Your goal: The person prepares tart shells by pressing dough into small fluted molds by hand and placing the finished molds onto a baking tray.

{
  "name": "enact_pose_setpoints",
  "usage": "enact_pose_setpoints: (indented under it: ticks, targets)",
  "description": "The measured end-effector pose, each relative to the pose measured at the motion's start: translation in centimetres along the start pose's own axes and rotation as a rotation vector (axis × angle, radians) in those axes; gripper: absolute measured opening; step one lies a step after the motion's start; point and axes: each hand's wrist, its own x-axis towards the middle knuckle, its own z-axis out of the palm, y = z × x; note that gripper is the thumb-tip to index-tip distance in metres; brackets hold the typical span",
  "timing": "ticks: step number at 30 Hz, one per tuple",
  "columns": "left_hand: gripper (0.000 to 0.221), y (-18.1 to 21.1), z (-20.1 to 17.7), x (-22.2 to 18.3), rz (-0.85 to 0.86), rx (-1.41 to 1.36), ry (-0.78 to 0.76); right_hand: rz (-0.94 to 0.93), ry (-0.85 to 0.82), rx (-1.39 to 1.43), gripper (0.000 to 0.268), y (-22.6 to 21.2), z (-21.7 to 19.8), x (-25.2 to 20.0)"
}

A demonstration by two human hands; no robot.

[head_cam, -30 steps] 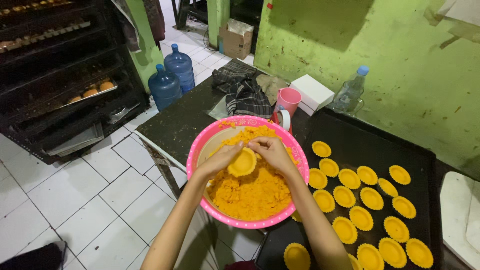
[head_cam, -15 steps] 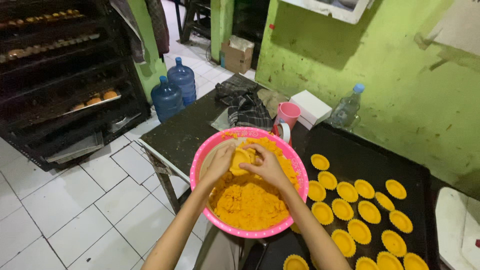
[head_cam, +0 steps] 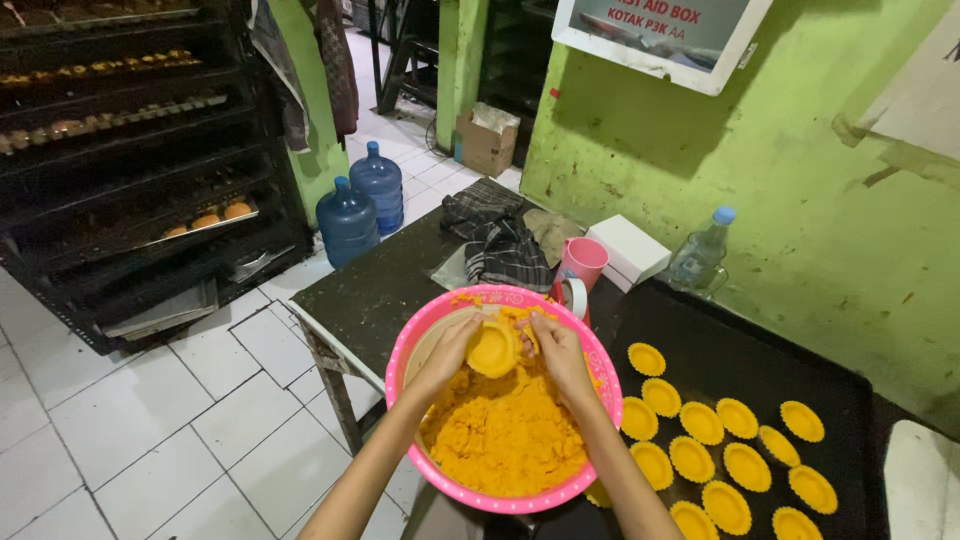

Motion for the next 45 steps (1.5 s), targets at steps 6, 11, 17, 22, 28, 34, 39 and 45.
enact_pose_setpoints:
  ticks: [6, 11, 17, 22, 28, 34, 39, 45]
  targets:
    - [0.019, -0.7, 0.0, -0.5, 0.069, 0.104, 0.117, -0.258, -0.223, -0.579, 0.056, -0.5, 1.4, -0.9]
    - [0.033, -3.0, -0.7, 1.5, 0.086, 0.263, 0.162, -0.275, -0.269, -0.498, 0.054, 0.7, 1.4, -0.1]
    - [0.038, -3.9, -0.5, 1.7, 0.049, 0.216, 0.073, -0.218, -0.224, -0.366, 0.028, -1.1, 0.8, -0.5]
    - [0.035, -1.1, 0.6, 0.1, 0.008, 0.036, 0.026, -0.220, -0.160, -0.375, 0.011, -1.4, 0.7, -0.5]
    - [0.056, -3.2, -0.9, 1.6, 0.004, -0.017, 0.021, -0.295, -0.034, -0.476, 0.028, 0.9, -1.1, 0.7]
    - [0.038, -5.8, -0.9, 3.3, 0.335, 0.133, -0.027, -0.514, -0.041, -0.696, 0.015, 1.6, -0.9, 1.0]
    - [0.049, -8.4, -1.1, 6.0, 0.279, 0.069, 0.045, -0.514, -0.052, -0.591, 0.017, 0.4, 0.0, 0.8]
    - [0.041, -4.2, -0.3, 3.2, 0.321, 0.093, 0.072, -0.534, -0.084, -0.550, 0.028, -0.2, 1.3, 0.0]
